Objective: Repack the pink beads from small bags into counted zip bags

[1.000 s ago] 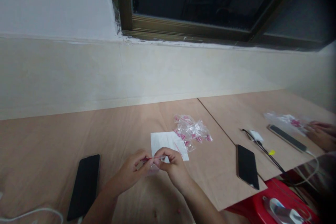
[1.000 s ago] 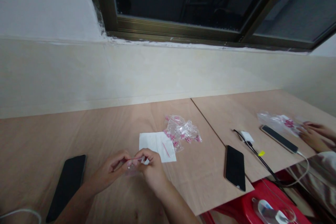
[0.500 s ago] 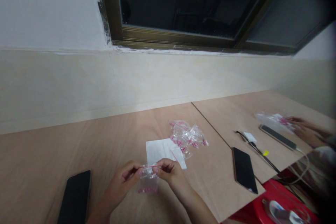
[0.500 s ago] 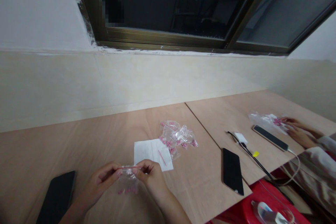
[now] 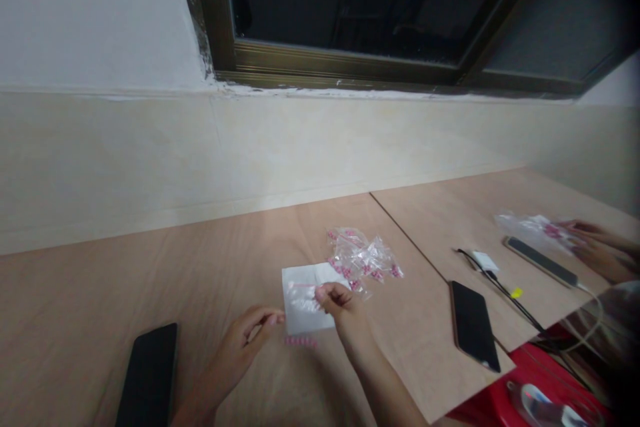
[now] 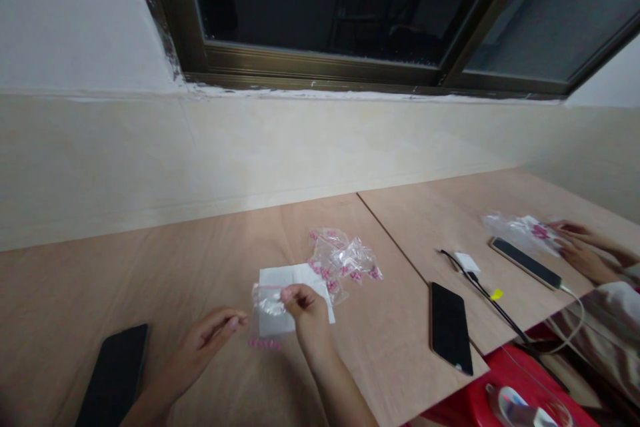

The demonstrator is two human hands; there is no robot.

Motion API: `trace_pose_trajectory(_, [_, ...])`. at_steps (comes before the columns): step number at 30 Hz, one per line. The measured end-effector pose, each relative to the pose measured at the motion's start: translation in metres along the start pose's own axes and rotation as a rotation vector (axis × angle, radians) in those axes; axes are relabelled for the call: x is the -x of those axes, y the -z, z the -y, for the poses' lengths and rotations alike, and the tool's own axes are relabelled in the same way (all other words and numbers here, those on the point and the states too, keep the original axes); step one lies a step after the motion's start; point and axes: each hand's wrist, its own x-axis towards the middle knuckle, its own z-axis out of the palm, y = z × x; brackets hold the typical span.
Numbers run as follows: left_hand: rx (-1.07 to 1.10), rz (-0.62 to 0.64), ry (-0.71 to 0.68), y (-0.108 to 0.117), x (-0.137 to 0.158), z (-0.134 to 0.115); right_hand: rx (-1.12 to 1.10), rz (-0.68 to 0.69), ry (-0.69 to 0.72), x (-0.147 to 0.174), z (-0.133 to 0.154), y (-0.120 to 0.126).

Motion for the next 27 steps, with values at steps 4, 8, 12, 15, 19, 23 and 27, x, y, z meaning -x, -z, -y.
trace_pose_trajectory(4, [-0.149, 0.068, -0.065, -0.021, -0.004, 0.015, 0.476, -0.332, 0.165, -0.045, -0.001, 0.029])
trace_pose_trajectory(8, [-0.345, 0.274, -0.151, -0.057, -0.009, 0.038, 0.604, -0.397, 0.179, -0.064, -0.01, 0.049])
trace_pose_trajectory(12, [-0.436, 0.293, -0.164, -0.077, -0.006, 0.059, 0.706, -0.39, 0.197, -0.046, -0.04, 0.054])
trace_pose_trajectory(15, [-0.441, 0.287, -0.168, -0.076, 0.0, 0.066, 0.911, -0.235, 0.301, -0.025, -0.077, 0.051])
trace_pose_trajectory(19, [-0.456, 0.286, -0.144, -0.069, 0.011, 0.069, 1.06, -0.175, 0.334, -0.018, -0.117, 0.044])
trace_pose_trajectory(23, [-0.45, 0.253, -0.119, -0.065, 0.023, 0.07, 1.062, -0.175, 0.355, -0.039, -0.128, 0.042])
trace_pose_trajectory(27, [-0.392, 0.208, -0.101, -0.064, 0.034, 0.063, 1.02, -0.171, 0.374, -0.058, -0.122, 0.042])
